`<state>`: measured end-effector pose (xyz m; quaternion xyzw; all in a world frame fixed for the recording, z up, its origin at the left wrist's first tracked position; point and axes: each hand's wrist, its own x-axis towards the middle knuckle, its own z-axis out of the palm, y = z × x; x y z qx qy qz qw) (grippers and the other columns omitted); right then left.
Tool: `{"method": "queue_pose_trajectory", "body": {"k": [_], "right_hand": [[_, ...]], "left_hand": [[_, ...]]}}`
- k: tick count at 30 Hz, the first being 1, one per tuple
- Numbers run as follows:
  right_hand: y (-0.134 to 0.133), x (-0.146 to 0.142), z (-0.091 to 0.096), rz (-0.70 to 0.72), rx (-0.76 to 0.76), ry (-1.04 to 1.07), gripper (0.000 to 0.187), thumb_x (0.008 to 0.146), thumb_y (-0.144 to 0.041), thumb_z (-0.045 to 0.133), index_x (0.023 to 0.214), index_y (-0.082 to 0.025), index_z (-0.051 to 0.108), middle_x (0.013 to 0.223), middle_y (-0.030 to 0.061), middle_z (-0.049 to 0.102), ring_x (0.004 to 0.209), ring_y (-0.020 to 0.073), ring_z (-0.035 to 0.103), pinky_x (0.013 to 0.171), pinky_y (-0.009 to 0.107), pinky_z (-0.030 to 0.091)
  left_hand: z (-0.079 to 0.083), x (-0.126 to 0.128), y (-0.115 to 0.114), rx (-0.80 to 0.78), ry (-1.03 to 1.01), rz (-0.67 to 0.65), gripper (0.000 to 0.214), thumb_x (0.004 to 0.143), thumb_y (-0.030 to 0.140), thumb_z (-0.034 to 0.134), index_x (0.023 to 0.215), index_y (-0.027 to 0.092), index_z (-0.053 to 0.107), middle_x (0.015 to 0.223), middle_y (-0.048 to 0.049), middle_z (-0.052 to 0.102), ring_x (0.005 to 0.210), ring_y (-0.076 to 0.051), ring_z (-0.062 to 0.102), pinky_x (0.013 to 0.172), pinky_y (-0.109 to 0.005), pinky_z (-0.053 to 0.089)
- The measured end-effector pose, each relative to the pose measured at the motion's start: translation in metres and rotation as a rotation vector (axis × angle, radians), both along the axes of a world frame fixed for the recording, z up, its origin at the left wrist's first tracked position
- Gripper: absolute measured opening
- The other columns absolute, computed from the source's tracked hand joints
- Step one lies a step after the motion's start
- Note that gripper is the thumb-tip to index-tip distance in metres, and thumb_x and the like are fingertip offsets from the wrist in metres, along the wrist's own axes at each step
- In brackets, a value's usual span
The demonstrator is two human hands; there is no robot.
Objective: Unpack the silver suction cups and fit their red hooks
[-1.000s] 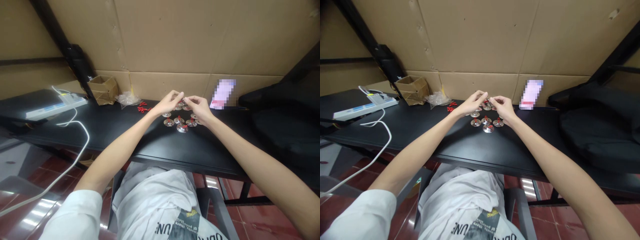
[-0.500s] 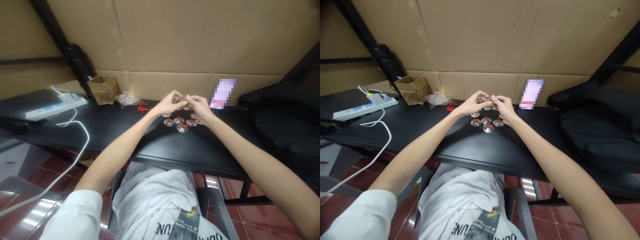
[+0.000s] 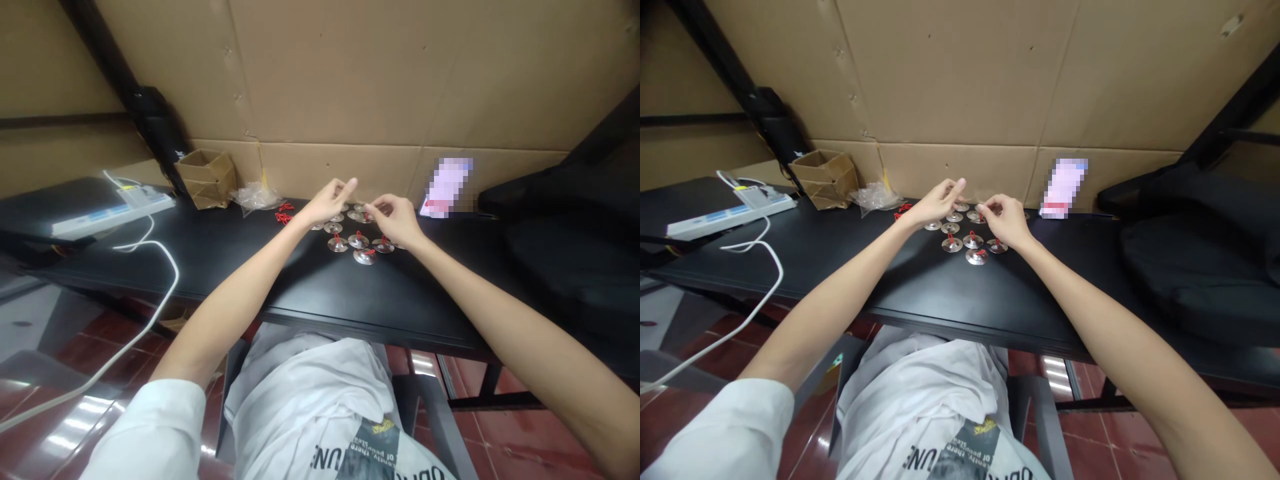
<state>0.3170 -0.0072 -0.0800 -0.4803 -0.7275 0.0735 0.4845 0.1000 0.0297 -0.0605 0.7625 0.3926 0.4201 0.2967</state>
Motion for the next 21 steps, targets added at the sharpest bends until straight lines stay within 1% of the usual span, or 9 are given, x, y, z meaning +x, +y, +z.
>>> {"method": "queue_pose_trajectory", "body": {"k": [1,2,4,6,8,10,13,18,21], "right_hand": [[0.000,0.001,-0.002,-0.018,0.012,-0.063,0.025,0.094,-0.044,0.075,0.082,-0.022,0.075,0.083,0.0087,0.079,0.076,0.0258,0.073,0.078,0.040,0.058],[0.001,0.001,-0.004,-0.034,0.018,-0.117,0.023,0.094,-0.041,0.075,0.081,-0.022,0.076,0.085,0.0086,0.080,0.076,0.0259,0.073,0.078,0.040,0.057],[0.001,0.001,-0.008,-0.070,0.017,-0.178,0.020,0.093,-0.038,0.075,0.081,-0.022,0.077,0.086,0.0081,0.081,0.077,0.0262,0.074,0.078,0.040,0.056],[0.002,0.000,-0.012,-0.103,-0.008,-0.183,0.020,0.093,-0.038,0.075,0.081,-0.022,0.078,0.085,0.0078,0.081,0.077,0.0266,0.075,0.078,0.040,0.056],[0.002,-0.002,-0.014,-0.118,-0.037,-0.163,0.020,0.093,-0.037,0.076,0.080,-0.022,0.079,0.082,0.0077,0.081,0.076,0.0271,0.076,0.078,0.040,0.057],[0.001,-0.005,-0.015,-0.112,-0.067,-0.158,0.019,0.093,-0.036,0.076,0.080,-0.022,0.080,0.079,0.0075,0.082,0.077,0.0278,0.077,0.079,0.039,0.057],[-0.002,-0.007,-0.014,-0.106,-0.105,-0.165,0.021,0.094,-0.039,0.075,0.082,-0.023,0.081,0.081,0.0081,0.083,0.081,0.0295,0.079,0.080,0.040,0.058],[-0.005,-0.008,-0.012,-0.093,-0.113,-0.209,0.036,0.106,-0.047,0.059,0.088,-0.023,0.081,0.083,0.0095,0.083,0.086,0.0321,0.078,0.084,0.042,0.057],[-0.004,-0.007,-0.011,-0.094,-0.138,-0.271,0.043,0.110,-0.045,0.051,0.087,-0.023,0.080,0.084,0.0103,0.083,0.086,0.0320,0.078,0.085,0.041,0.056]], "left_hand": [[0.001,-0.004,0.001,0.012,0.057,0.049,0.050,0.109,0.063,0.049,0.121,0.017,0.066,0.117,-0.0146,0.075,0.106,-0.024,0.072,0.099,-0.037,0.054],[0.002,-0.008,0.002,0.029,0.141,0.100,0.044,0.108,0.058,0.053,0.119,0.017,0.067,0.116,-0.0141,0.076,0.107,-0.025,0.072,0.100,-0.037,0.054],[0.002,-0.016,0.003,0.045,0.355,0.187,0.030,0.103,0.045,0.065,0.114,0.018,0.071,0.113,-0.0126,0.077,0.106,-0.026,0.073,0.101,-0.038,0.054],[0.000,-0.023,0.005,-0.002,0.540,0.233,0.018,0.095,0.033,0.072,0.108,0.021,0.075,0.110,-0.0103,0.079,0.101,-0.025,0.074,0.099,-0.037,0.055],[-0.001,-0.027,0.006,-0.077,0.634,0.242,0.017,0.088,0.028,0.077,0.104,0.023,0.078,0.105,-0.0081,0.080,0.095,-0.023,0.075,0.095,-0.034,0.057],[-0.001,-0.028,0.007,-0.124,0.680,0.211,0.020,0.081,0.027,0.082,0.100,0.023,0.081,0.100,-0.0067,0.080,0.090,-0.021,0.076,0.091,-0.031,0.058],[-0.001,-0.028,0.008,-0.110,0.721,0.141,0.025,0.073,0.027,0.088,0.097,0.023,0.083,0.094,-0.0049,0.080,0.089,-0.020,0.075,0.088,-0.028,0.058],[0.002,-0.027,0.005,-0.067,0.685,0.047,0.026,0.070,0.026,0.090,0.096,0.023,0.085,0.093,-0.0045,0.080,0.087,-0.022,0.074,0.087,-0.030,0.058],[0.003,-0.027,0.004,-0.088,0.680,0.018,0.026,0.070,0.024,0.090,0.095,0.023,0.085,0.097,-0.0044,0.081,0.092,-0.023,0.074,0.089,-0.031,0.057]]}}
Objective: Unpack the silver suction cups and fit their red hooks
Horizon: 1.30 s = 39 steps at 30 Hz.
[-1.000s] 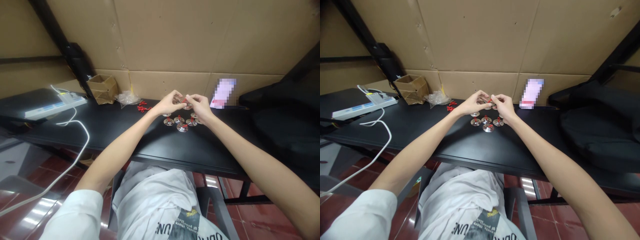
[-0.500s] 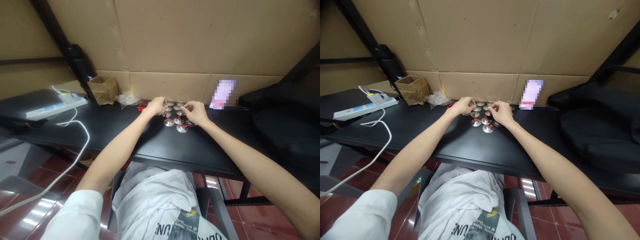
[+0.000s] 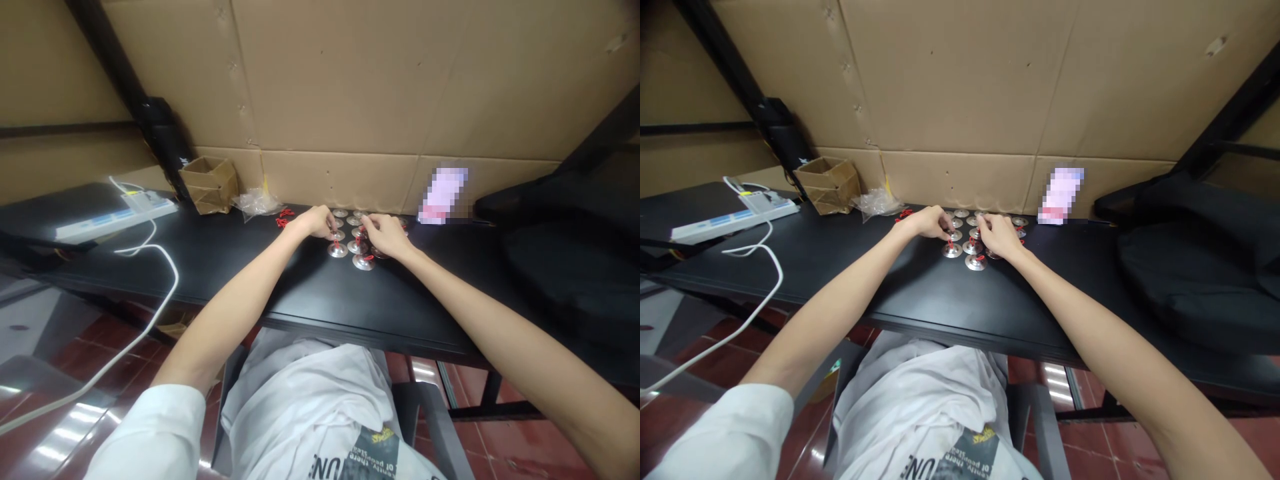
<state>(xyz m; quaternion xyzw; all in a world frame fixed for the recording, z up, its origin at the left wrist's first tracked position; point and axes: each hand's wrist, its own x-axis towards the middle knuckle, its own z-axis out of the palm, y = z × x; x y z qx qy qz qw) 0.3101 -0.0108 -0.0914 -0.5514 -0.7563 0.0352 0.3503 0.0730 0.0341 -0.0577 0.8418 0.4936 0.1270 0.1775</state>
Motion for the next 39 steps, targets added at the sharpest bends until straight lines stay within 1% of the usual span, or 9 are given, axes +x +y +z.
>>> {"method": "queue_pose_trajectory", "body": {"k": [3,6,9,13,18,24,27,31,39], "right_hand": [[0.003,0.001,-0.001,0.028,-0.043,-0.051,0.040,0.111,-0.038,0.048,0.096,-0.021,0.081,0.097,0.0130,0.085,0.096,0.0339,0.079,0.090,0.042,0.056],[0.006,0.002,-0.004,0.078,-0.053,-0.022,0.028,0.105,-0.028,0.057,0.117,-0.020,0.080,0.116,0.0140,0.084,0.112,0.0340,0.078,0.102,0.045,0.057],[0.006,0.002,-0.005,0.096,0.006,0.026,0.034,0.097,-0.017,0.063,0.128,-0.017,0.076,0.122,0.0142,0.083,0.116,0.0316,0.078,0.107,0.046,0.057],[0.006,0.002,-0.005,0.092,0.006,0.007,0.035,0.095,-0.017,0.064,0.128,-0.016,0.075,0.106,0.0119,0.084,0.095,0.0289,0.080,0.095,0.043,0.060],[0.008,0.005,-0.007,0.187,-0.001,-0.069,0.038,0.091,-0.015,0.064,0.127,-0.016,0.074,0.100,0.0097,0.082,0.090,0.0272,0.077,0.090,0.039,0.059],[0.010,0.007,-0.010,0.156,0.046,-0.186,0.038,0.085,-0.013,0.069,0.122,-0.017,0.076,0.113,0.0130,0.079,0.101,0.0305,0.075,0.094,0.041,0.057],[0.010,0.008,-0.010,0.169,0.019,-0.199,0.036,0.088,-0.015,0.069,0.123,-0.018,0.076,0.118,0.0133,0.079,0.104,0.0315,0.074,0.098,0.043,0.057],[0.009,0.008,-0.010,0.162,0.013,-0.217,0.033,0.093,-0.024,0.071,0.126,-0.017,0.076,0.114,0.0137,0.079,0.102,0.0322,0.074,0.096,0.045,0.058],[0.011,0.007,-0.011,0.140,-0.025,-0.142,0.035,0.089,-0.018,0.075,0.125,-0.018,0.076,0.118,0.0146,0.081,0.107,0.0327,0.077,0.102,0.047,0.058]], "left_hand": [[-0.001,0.000,0.001,-0.016,-0.001,0.014,0.029,0.067,0.024,0.091,0.095,0.024,0.084,0.100,-0.0040,0.081,0.096,-0.024,0.074,0.091,-0.033,0.056],[-0.002,0.000,0.002,-0.010,0.026,0.026,0.030,0.067,0.028,0.092,0.096,0.025,0.084,0.102,-0.0047,0.081,0.097,-0.025,0.075,0.092,-0.034,0.056],[-0.002,0.000,0.002,0.004,0.065,0.008,0.033,0.068,0.035,0.093,0.098,0.024,0.084,0.104,-0.0063,0.081,0.099,-0.025,0.075,0.091,-0.033,0.056],[-0.003,0.002,0.002,0.054,0.084,-0.024,0.036,0.070,0.040,0.093,0.099,0.022,0.084,0.102,-0.0068,0.081,0.097,-0.025,0.075,0.088,-0.031,0.056],[-0.006,0.004,0.002,0.066,0.062,-0.033,0.033,0.072,0.041,0.092,0.098,0.023,0.084,0.099,-0.0054,0.080,0.094,-0.023,0.074,0.085,-0.030,0.057],[-0.006,0.004,-0.002,0.066,0.051,0.016,0.036,0.072,0.044,0.093,0.098,0.022,0.082,0.099,-0.0070,0.078,0.095,-0.025,0.074,0.092,-0.033,0.056],[-0.007,0.006,-0.003,0.082,0.034,0.009,0.041,0.073,0.047,0.094,0.101,0.022,0.081,0.101,-0.0076,0.078,0.100,-0.026,0.074,0.093,-0.031,0.055],[-0.009,0.009,-0.004,0.102,0.080,-0.041,0.039,0.081,0.047,0.087,0.110,0.021,0.079,0.112,-0.0087,0.079,0.103,-0.024,0.074,0.091,-0.031,0.055],[-0.005,0.011,-0.007,0.143,0.098,-0.129,0.022,0.085,0.041,0.082,0.095,0.022,0.081,0.100,-0.0065,0.082,0.094,-0.022,0.075,0.087,-0.030,0.056]]}}
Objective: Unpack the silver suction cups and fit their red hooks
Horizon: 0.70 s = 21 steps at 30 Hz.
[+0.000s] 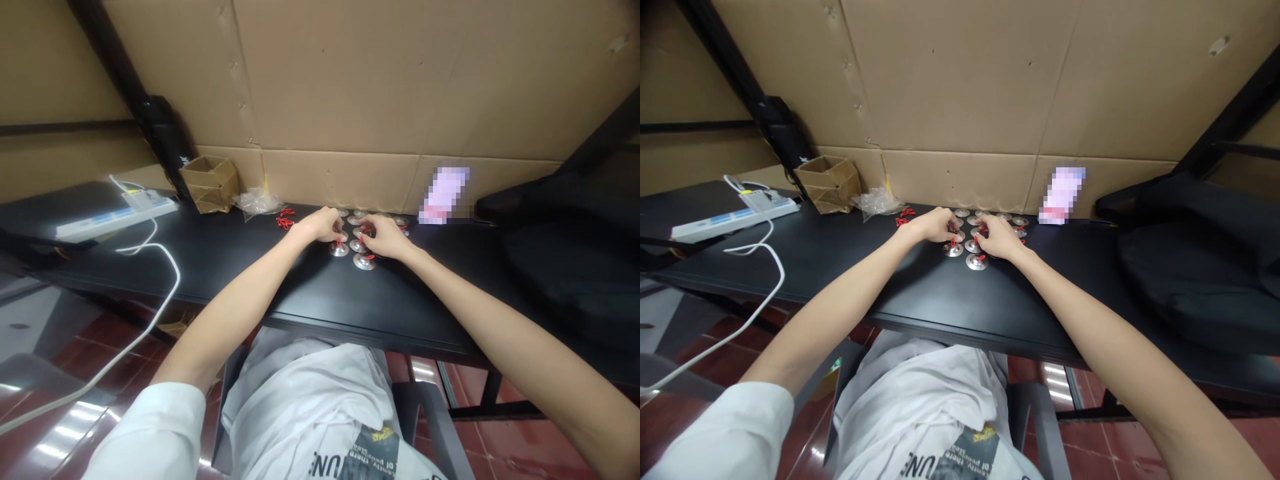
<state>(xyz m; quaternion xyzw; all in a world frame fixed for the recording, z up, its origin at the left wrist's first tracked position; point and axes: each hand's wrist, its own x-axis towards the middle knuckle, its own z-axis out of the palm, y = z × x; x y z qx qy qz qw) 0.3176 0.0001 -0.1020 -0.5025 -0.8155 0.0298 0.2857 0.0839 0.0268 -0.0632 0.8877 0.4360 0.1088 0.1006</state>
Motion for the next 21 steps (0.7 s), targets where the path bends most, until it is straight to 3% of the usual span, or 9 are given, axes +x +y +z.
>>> {"method": "queue_pose_trajectory", "body": {"k": [5,9,13,17,21], "right_hand": [[0.0016,0.0012,-0.0006,-0.015,0.021,0.031,0.034,0.087,-0.020,0.077,0.121,-0.019,0.077,0.110,0.0116,0.083,0.102,0.0310,0.078,0.099,0.047,0.060],[0.0011,0.0012,0.0009,-0.015,0.066,0.073,0.032,0.084,-0.010,0.071,0.114,-0.017,0.080,0.102,0.0112,0.083,0.094,0.0295,0.077,0.096,0.045,0.060],[0.0014,0.0014,0.0025,-0.026,0.074,0.142,0.028,0.085,-0.007,0.065,0.104,-0.020,0.081,0.090,0.0081,0.082,0.083,0.0268,0.076,0.089,0.043,0.062],[0.0029,0.0013,0.0023,-0.015,0.140,0.229,0.021,0.087,-0.011,0.065,0.098,-0.020,0.080,0.096,0.0093,0.083,0.089,0.0275,0.078,0.092,0.043,0.062],[0.0012,0.0000,0.0027,-0.020,0.085,0.200,0.021,0.087,-0.010,0.066,0.099,-0.021,0.079,0.098,0.0095,0.084,0.092,0.0282,0.079,0.094,0.044,0.062]], "left_hand": [[0.0047,-0.0011,-0.0024,0.046,0.034,-0.055,0.029,0.086,0.040,0.082,0.107,0.021,0.082,0.100,-0.0075,0.081,0.090,-0.023,0.075,0.083,-0.031,0.056],[0.0034,-0.0025,0.0003,0.071,0.045,-0.079,0.040,0.086,0.043,0.081,0.118,0.019,0.079,0.101,-0.0091,0.081,0.089,-0.025,0.075,0.082,-0.033,0.056],[0.0017,-0.0041,0.0028,0.083,0.049,-0.099,0.036,0.086,0.041,0.079,0.116,0.020,0.079,0.099,-0.0085,0.081,0.091,-0.026,0.076,0.084,-0.033,0.056],[0.0016,-0.0053,0.0022,0.090,0.031,-0.079,0.036,0.086,0.041,0.079,0.117,0.023,0.079,0.101,-0.0068,0.081,0.090,-0.024,0.075,0.085,-0.032,0.056],[0.0019,-0.0049,0.0008,0.060,0.022,-0.053,0.036,0.085,0.044,0.082,0.114,0.023,0.080,0.106,-0.0072,0.081,0.094,-0.024,0.075,0.087,-0.032,0.055]]}}
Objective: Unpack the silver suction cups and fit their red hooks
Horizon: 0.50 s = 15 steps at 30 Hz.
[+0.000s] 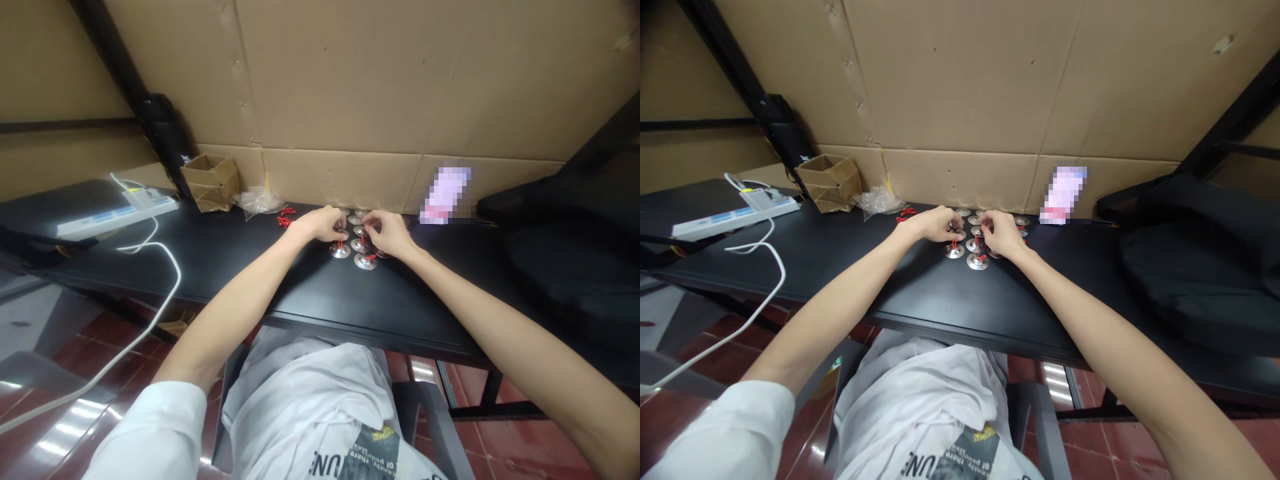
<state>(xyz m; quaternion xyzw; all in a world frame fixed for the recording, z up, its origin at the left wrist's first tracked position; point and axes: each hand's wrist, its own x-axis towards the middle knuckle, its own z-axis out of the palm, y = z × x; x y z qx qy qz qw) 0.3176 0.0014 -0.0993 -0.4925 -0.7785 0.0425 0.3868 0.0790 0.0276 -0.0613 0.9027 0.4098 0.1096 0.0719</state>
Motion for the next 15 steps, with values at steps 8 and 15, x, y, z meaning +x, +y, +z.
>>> {"method": "queue_pose_trajectory", "body": {"k": [8,15], "right_hand": [[-0.0048,-0.0048,0.0027,0.028,0.036,-0.072,0.019,0.089,-0.014,0.068,0.103,-0.018,0.079,0.104,0.0116,0.083,0.098,0.0296,0.078,0.095,0.045,0.061],[-0.0049,-0.0045,0.0023,0.043,0.041,-0.087,0.018,0.090,-0.015,0.068,0.104,-0.019,0.079,0.106,0.0106,0.082,0.100,0.0296,0.077,0.098,0.045,0.059]], "left_hand": [[0.0011,0.0022,-0.0010,-0.012,0.000,-0.010,0.030,0.084,0.044,0.086,0.103,0.021,0.081,0.105,-0.0058,0.082,0.092,-0.022,0.074,0.081,-0.028,0.054],[-0.0005,0.0018,0.0037,0.042,0.047,-0.055,0.035,0.088,0.043,0.081,0.116,0.022,0.077,0.106,-0.0064,0.081,0.095,-0.023,0.075,0.084,-0.031,0.053]]}}
